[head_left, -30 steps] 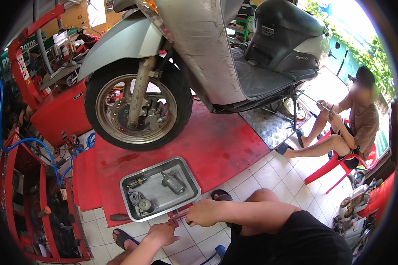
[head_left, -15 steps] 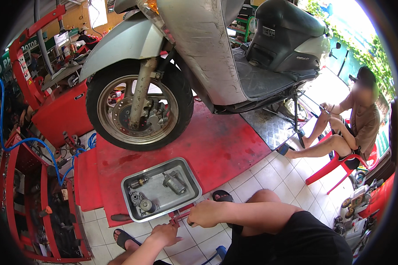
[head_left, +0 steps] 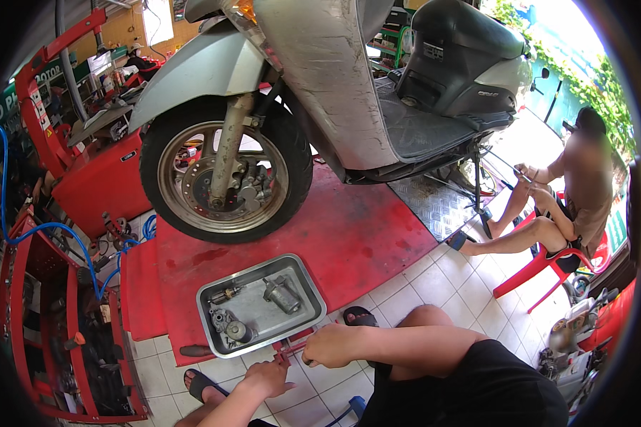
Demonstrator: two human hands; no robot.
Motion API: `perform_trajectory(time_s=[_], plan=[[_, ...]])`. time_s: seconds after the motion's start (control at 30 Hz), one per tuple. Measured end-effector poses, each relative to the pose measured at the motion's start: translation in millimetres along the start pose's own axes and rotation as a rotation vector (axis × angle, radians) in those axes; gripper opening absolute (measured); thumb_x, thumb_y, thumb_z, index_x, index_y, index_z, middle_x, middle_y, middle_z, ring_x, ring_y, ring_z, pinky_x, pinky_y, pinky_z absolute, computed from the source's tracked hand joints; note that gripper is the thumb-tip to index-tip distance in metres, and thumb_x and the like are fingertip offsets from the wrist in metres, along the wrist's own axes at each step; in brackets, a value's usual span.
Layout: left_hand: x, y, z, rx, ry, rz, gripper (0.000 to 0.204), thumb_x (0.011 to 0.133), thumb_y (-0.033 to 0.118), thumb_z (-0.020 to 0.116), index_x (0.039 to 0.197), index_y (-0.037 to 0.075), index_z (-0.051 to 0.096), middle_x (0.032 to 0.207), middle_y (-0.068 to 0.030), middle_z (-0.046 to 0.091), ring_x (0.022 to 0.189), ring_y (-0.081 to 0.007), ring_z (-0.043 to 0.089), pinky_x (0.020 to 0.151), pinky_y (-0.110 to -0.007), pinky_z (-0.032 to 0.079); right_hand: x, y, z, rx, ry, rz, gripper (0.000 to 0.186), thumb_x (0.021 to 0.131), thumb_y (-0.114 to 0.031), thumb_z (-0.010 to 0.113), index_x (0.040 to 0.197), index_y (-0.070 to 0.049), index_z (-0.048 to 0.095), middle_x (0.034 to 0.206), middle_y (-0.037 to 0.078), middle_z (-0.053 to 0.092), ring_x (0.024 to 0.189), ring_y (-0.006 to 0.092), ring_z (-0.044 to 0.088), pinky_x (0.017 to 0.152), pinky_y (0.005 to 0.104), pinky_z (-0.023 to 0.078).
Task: The person sits in a workshop and uses a screwdriver to work on the front wheel assembly of a scooter. They repeatedly probe and adjust components near the brake caliper and hub, then pick up a cylindrical metal part from a tray and continue manipulating it with the screwdriver.
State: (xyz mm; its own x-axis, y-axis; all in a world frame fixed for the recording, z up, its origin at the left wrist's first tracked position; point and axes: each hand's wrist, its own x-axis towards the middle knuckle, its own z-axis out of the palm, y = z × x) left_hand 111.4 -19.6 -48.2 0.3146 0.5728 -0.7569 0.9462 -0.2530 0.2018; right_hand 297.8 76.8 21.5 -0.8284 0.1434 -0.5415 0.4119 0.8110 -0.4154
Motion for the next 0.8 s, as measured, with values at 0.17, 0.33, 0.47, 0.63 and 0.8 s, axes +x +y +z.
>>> perform_trajectory(time_s=[0.17, 0.33, 0.47, 0.63, 0.8], plan=[[1.9, -0.6, 1.4, -0.003, -0.003, 0.001, 0.083, 0.095, 0.054, 0.056, 0.150, -0.004, 0.032, 0.144, -0.0185, 0.052, 0.122, -0.0319, 0.060, 0.100, -0.045, 0.049, 0.2, 1.1, 3.3, -0.003, 0.023, -0.007, 0.018, 0.096, -0.021, 0.059, 0.099, -0.005, 0.068, 0.094, 0.019, 0.068, 0.094, 0.0408, 0.066, 0.079, 0.0510, 0.051], [3.1, -0.6, 2.3, -0.002, -0.005, 0.003, 0.083, 0.095, 0.054, 0.057, 0.150, -0.004, 0.032, 0.144, -0.0186, 0.053, 0.122, -0.0321, 0.060, 0.100, -0.045, 0.049, 1.7, 0.6, 1.7, -0.009, -0.007, -0.013, 0.024, 0.095, -0.021, 0.063, 0.106, -0.002, 0.072, 0.102, 0.021, 0.070, 0.099, 0.0391, 0.068, 0.081, 0.0508, 0.054], [3.3, -0.8, 3.3, -0.010, 0.001, 0.001, 0.084, 0.095, 0.054, 0.057, 0.150, -0.004, 0.031, 0.144, -0.0186, 0.053, 0.121, -0.0321, 0.061, 0.100, -0.045, 0.050, 1.5, -0.2, 0.1, -0.005, -0.012, -0.009, 0.024, 0.094, -0.021, 0.063, 0.106, -0.002, 0.072, 0.102, 0.021, 0.070, 0.099, 0.0392, 0.068, 0.082, 0.0507, 0.054], [3.7, -1.0, 2.9, -0.005, -0.009, -0.003, 0.086, 0.095, 0.054, 0.057, 0.151, -0.005, 0.029, 0.145, -0.0185, 0.052, 0.121, -0.0320, 0.061, 0.099, -0.045, 0.050, 0.6, -0.8, 0.4, 0.010, 0.005, -0.011, 0.024, 0.095, -0.021, 0.063, 0.106, -0.002, 0.072, 0.102, 0.021, 0.070, 0.099, 0.0393, 0.068, 0.082, 0.0505, 0.054], [2.8, -0.1, 2.2, 0.021, -0.001, 0.008, 0.087, 0.096, 0.055, 0.055, 0.151, -0.006, 0.027, 0.145, -0.0185, 0.052, 0.120, -0.0315, 0.062, 0.098, -0.044, 0.050, 1.7, 0.6, 3.4, -0.002, 0.005, -0.006, 0.020, 0.094, -0.019, 0.060, 0.104, -0.004, 0.070, 0.097, 0.019, 0.069, 0.097, 0.0393, 0.067, 0.080, 0.0503, 0.052]])
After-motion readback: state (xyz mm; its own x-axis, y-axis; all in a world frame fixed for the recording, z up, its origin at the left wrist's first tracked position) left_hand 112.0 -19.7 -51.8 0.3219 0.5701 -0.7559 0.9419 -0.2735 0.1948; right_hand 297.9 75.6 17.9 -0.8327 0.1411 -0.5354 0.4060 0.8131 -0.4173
